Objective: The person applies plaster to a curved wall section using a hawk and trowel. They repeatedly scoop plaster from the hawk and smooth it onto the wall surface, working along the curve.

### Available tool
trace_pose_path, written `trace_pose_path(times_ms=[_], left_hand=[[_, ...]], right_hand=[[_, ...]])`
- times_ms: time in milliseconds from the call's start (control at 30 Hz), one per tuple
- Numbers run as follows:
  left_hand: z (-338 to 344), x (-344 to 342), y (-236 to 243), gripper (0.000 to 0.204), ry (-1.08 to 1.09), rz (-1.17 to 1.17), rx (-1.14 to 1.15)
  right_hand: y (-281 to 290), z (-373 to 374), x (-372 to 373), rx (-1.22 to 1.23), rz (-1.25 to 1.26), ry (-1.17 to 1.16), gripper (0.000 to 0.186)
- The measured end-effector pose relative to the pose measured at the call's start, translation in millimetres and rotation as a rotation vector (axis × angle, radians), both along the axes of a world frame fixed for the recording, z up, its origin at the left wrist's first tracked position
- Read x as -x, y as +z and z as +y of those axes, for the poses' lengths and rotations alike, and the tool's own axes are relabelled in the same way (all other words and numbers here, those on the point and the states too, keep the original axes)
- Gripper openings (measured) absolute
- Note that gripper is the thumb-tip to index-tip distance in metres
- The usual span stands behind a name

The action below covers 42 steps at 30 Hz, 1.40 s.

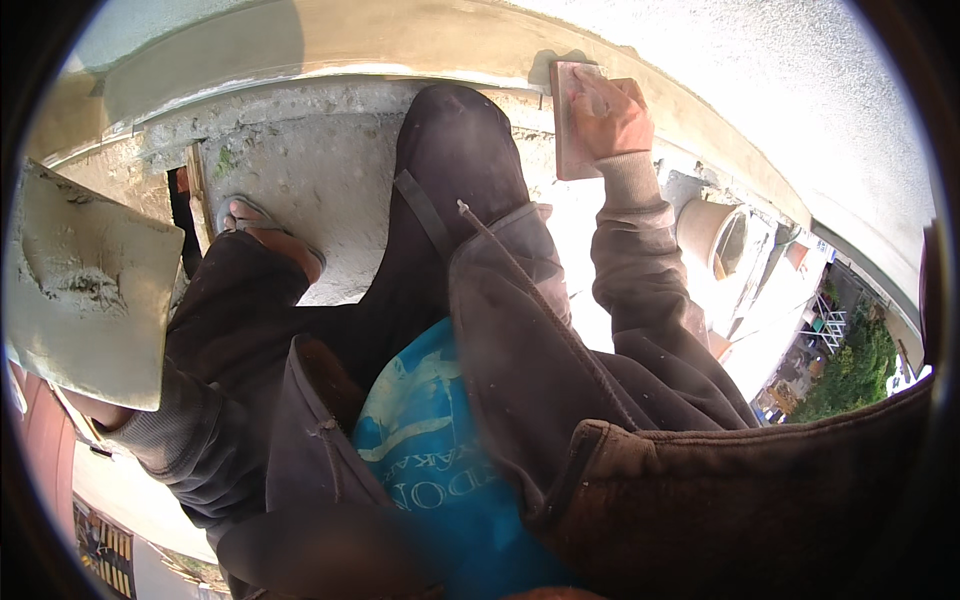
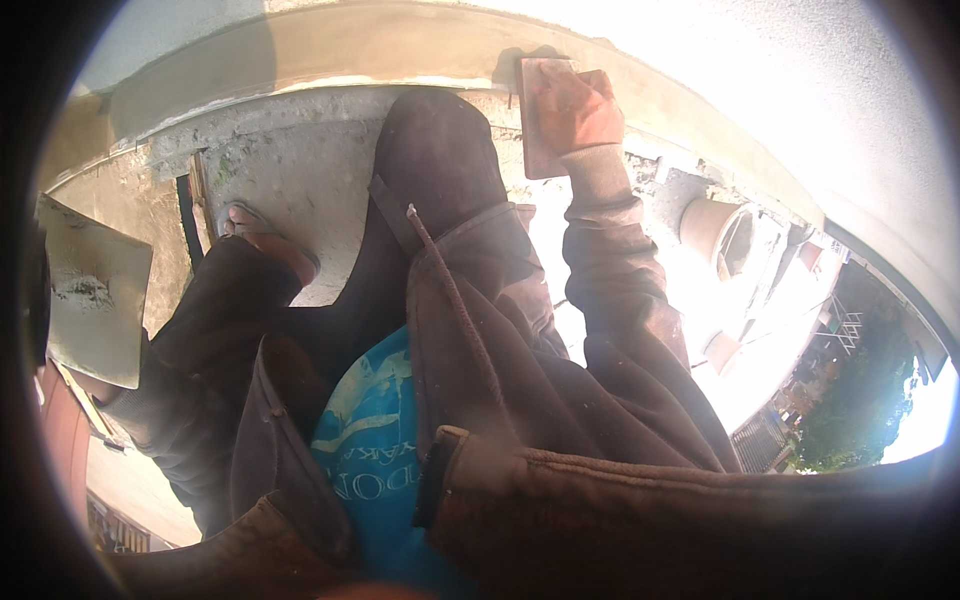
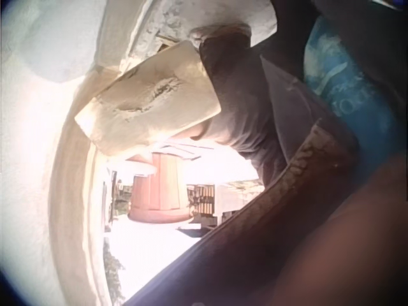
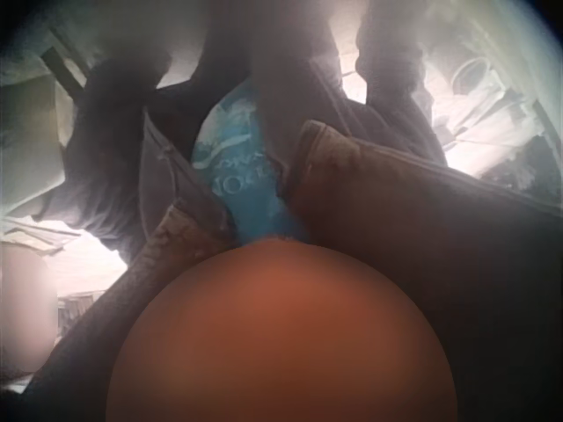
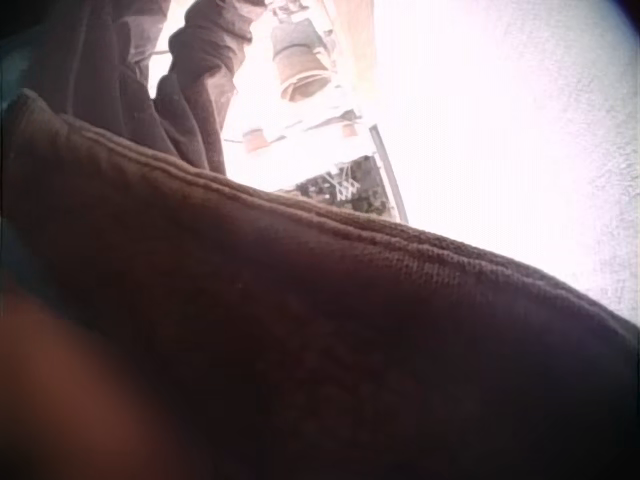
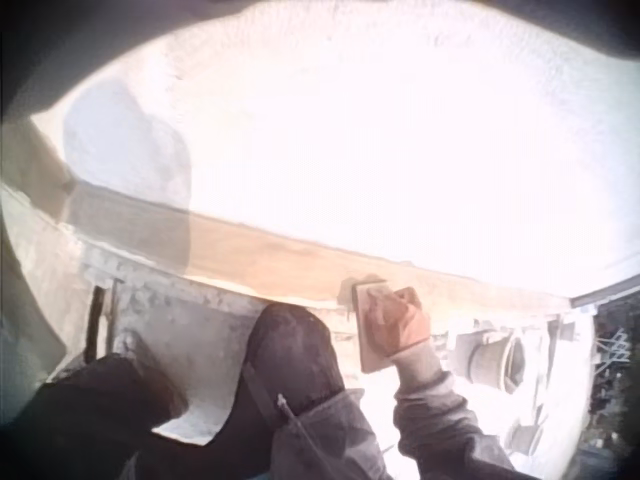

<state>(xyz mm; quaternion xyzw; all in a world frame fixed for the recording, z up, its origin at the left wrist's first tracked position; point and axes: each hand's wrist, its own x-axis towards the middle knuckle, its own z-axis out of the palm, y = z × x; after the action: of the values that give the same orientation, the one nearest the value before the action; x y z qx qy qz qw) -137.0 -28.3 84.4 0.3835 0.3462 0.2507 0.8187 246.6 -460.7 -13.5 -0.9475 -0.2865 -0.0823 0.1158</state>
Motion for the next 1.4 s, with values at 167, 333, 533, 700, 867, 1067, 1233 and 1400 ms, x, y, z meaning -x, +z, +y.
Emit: trace_pose_path(times_ms=[167, 333, 533, 700, 867, 1067, 1233, 1400], left_hand=[[-4, -3, -4, 0.063, -0.009, 0.027, 0.027], [-3, 3, -1, 0.064, 0.009, 0.033, 0.029], [-3, -1, -1, 0.064, -0.006, 0.027, 0.035], [-3, -1, -5, 0.064, 0.013, 0.031, 0.051], [-5, 3, -1, 0.065, -0.002, 0.039, 0.054], [-3, 5, -4, 0.065, 0.010, 0.038, 0.065], [-6, 4, -5, 0.066, -0.001, 0.032, 0.072], [-1, -1, -12, 0.066, -0.017, 0.017, 0.089]], right_hand=[[-15, 68, 21, -0.136, 0.048, 0.116, 0.029], [-16, 26, 4, -0.116, 0.124, -0.056, 0.029], [-14, 54, 7, -0.108, 0.114, -0.184, 0.028], [-5, 97, 41, -0.118, 0.154, -0.017, 0.028], [-13, 82, 13, -0.156, 0.108, -0.140, 0.028], [-8, 80, 33, -0.151, 0.173, 0.050, 0.027], [-21, 127, 27, -0.228, 0.032, 0.106, 0.027], [-12, 137, 35, -0.204, 0.102, 0.120, 0.022]])
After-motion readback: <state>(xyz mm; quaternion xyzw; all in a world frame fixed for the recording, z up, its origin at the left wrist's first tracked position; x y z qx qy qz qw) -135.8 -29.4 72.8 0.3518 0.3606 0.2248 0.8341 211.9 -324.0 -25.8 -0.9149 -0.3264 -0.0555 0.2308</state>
